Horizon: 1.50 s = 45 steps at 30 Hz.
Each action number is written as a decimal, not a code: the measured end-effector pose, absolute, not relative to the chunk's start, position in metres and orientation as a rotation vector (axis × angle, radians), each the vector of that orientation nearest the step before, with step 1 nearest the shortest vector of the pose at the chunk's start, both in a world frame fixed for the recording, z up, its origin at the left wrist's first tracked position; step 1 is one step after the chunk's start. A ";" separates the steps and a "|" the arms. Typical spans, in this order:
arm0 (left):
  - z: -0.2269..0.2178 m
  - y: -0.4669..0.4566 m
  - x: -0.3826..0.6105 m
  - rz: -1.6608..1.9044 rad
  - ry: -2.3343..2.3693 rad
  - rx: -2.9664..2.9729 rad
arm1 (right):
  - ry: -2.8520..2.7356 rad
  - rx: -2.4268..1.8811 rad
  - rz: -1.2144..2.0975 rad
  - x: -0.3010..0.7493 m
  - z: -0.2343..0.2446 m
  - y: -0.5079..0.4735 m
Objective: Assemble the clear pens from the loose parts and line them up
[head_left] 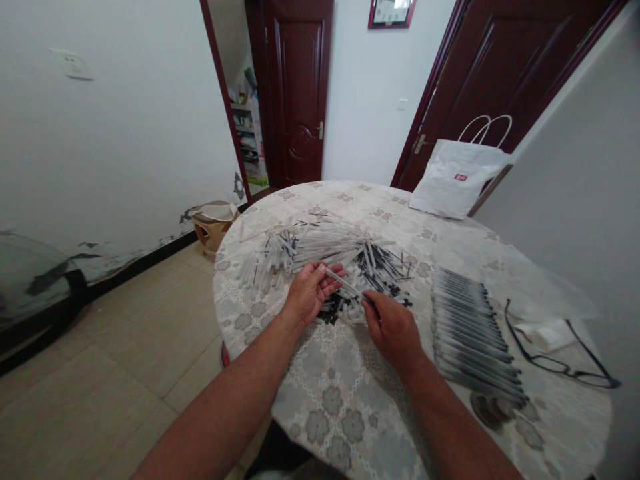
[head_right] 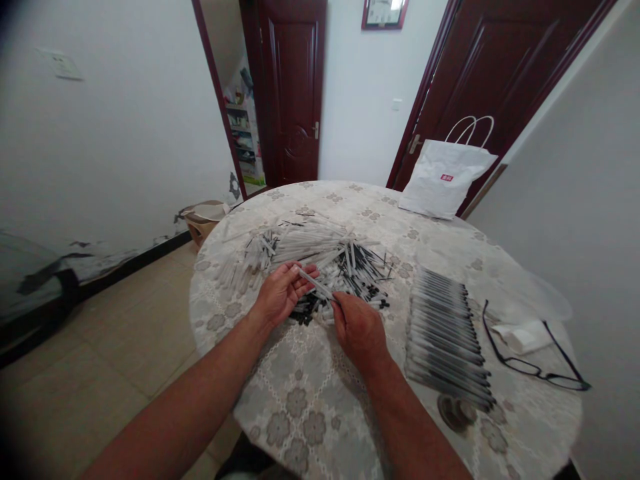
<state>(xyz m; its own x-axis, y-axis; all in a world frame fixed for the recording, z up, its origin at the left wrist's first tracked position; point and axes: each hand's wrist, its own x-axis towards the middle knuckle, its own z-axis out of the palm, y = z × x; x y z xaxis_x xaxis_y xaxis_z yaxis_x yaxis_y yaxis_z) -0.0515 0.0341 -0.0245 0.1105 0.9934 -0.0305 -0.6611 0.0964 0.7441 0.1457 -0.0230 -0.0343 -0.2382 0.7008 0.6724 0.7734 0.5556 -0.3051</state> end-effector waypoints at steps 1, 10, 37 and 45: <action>-0.025 0.034 -0.051 1.350 0.635 0.666 | -1.997 -1.170 -0.117 0.145 -0.034 -0.024; -0.022 0.032 -0.052 1.335 0.649 0.720 | -1.656 -1.343 0.652 0.138 -0.021 -0.030; -0.013 0.026 -0.049 1.100 0.873 1.050 | -2.225 -1.632 0.196 0.247 0.052 -0.073; -0.015 0.037 -0.055 1.324 1.027 0.958 | -2.253 -2.055 0.032 0.345 0.022 -0.073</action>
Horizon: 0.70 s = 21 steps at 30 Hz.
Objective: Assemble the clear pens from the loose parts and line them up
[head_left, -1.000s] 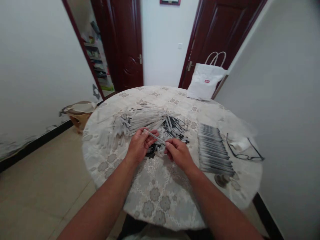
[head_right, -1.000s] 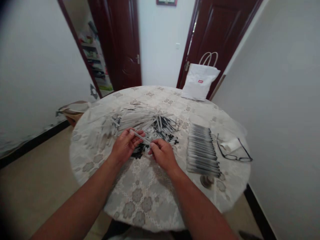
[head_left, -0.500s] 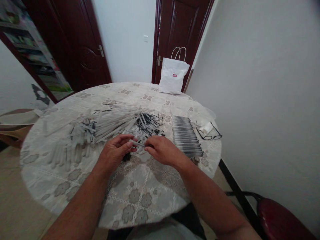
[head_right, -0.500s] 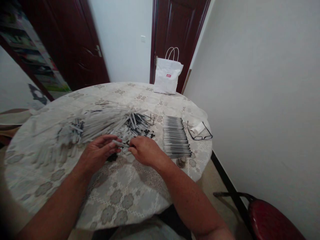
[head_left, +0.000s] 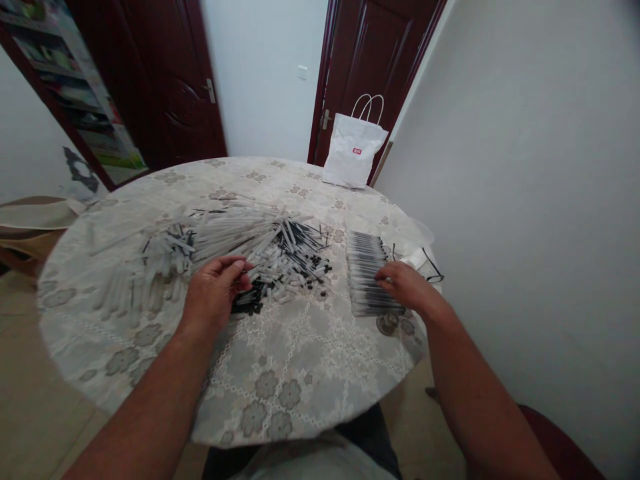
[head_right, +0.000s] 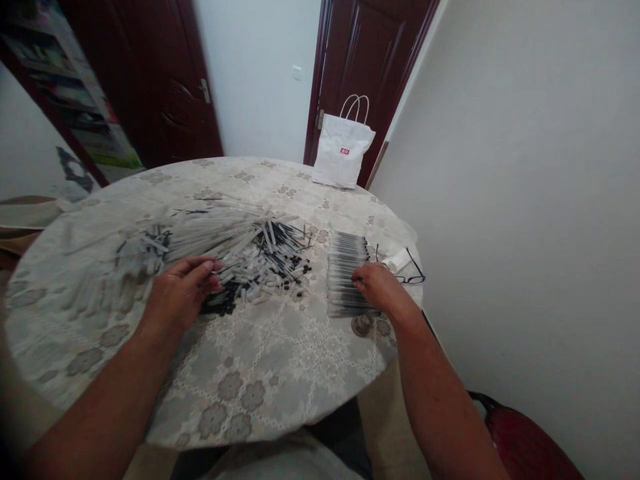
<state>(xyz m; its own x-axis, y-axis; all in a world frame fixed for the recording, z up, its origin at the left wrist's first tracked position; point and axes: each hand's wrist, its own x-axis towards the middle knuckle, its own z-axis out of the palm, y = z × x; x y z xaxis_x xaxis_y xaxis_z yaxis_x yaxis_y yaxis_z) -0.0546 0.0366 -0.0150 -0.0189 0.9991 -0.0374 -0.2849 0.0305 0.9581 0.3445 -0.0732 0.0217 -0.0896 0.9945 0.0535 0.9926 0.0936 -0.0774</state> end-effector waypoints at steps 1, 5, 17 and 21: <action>-0.015 0.037 -0.055 1.337 1.030 0.962 | -2.246 -2.069 0.035 0.347 0.018 -0.073; -0.014 0.035 -0.055 1.339 1.062 1.008 | -2.215 -2.135 0.024 0.348 0.011 -0.072; -0.021 0.034 -0.055 1.282 1.280 1.358 | -2.211 -1.982 -0.055 0.301 0.020 -0.063; -0.024 0.031 -0.055 1.262 1.358 1.657 | -2.223 -1.922 -0.038 0.241 0.023 -0.047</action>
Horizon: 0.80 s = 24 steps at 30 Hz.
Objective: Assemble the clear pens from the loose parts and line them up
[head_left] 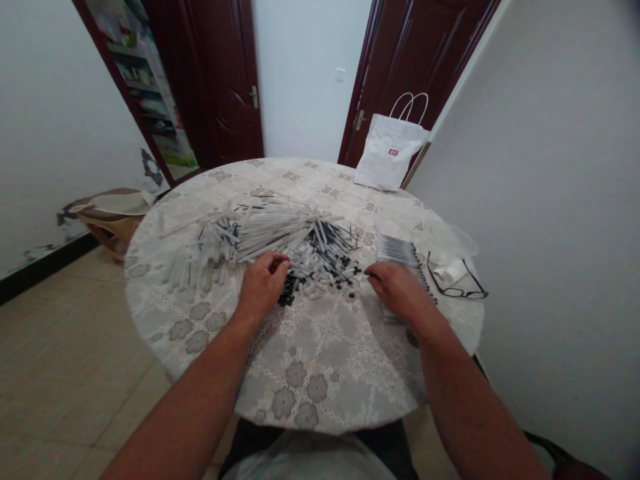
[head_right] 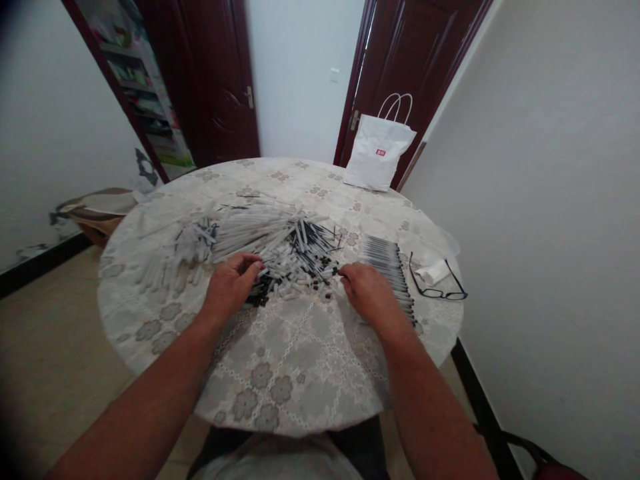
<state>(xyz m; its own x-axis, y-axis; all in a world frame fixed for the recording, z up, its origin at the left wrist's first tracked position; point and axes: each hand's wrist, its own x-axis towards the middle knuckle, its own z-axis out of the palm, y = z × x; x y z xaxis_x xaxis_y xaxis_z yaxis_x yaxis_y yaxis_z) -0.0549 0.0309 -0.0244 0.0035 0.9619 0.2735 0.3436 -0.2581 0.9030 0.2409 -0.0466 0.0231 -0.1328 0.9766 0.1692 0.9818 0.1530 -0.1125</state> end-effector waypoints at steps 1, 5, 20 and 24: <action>-0.025 0.030 -0.055 1.272 1.370 1.717 | -2.237 -1.966 -0.035 0.227 0.021 -0.042; -0.024 0.029 -0.055 1.314 1.408 1.819 | -2.184 -2.219 -0.065 0.191 0.006 -0.026; -0.010 0.011 -0.073 1.320 1.553 1.975 | -2.077 -2.147 -0.169 0.206 -0.025 -0.024; -0.006 -0.009 -0.104 1.318 1.679 1.965 | -1.986 -1.982 -0.337 0.210 -0.027 -0.026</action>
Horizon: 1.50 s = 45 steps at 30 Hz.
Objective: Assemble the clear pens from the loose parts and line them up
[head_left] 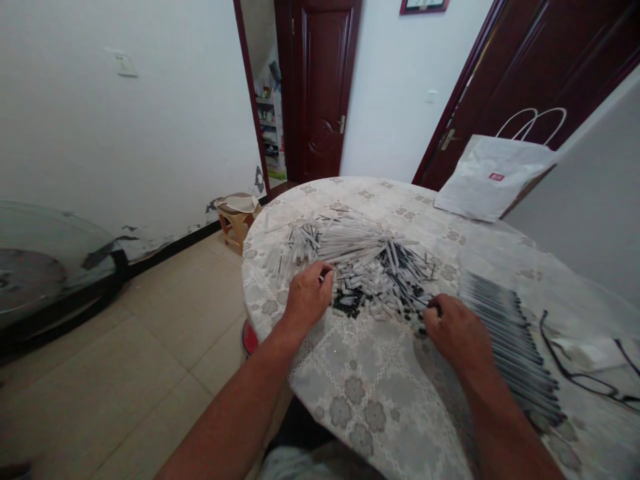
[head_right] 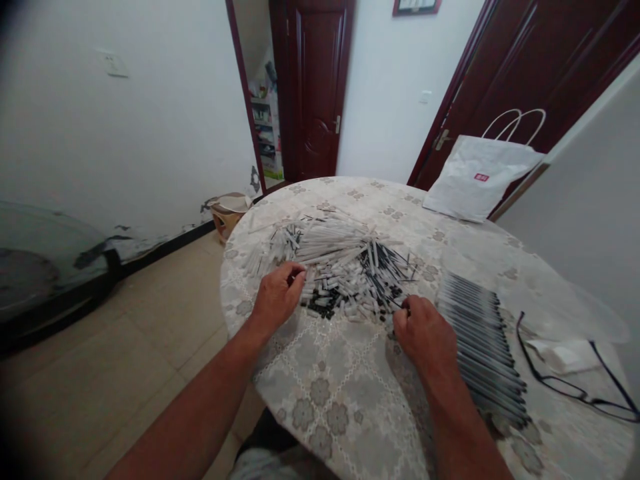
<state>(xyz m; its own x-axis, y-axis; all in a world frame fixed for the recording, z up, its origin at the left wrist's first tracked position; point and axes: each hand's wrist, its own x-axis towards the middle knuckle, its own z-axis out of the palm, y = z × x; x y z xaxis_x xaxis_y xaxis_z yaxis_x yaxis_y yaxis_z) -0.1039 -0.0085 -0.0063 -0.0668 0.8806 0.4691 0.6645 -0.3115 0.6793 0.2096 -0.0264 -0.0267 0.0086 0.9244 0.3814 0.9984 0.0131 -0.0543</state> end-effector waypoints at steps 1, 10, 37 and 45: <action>-0.008 -0.013 -0.113 1.305 1.723 1.947 | -1.955 -1.931 -0.369 0.210 -0.027 -0.026; -0.032 -0.015 -0.146 0.874 2.030 1.962 | -1.675 -1.453 -0.289 0.203 -0.023 -0.026; -0.020 -0.017 -0.125 0.152 2.312 2.015 | -1.855 -1.193 -0.037 0.188 -0.013 -0.035; -0.013 -0.065 -0.153 0.434 2.147 1.957 | -1.639 -1.346 0.255 0.184 -0.017 -0.038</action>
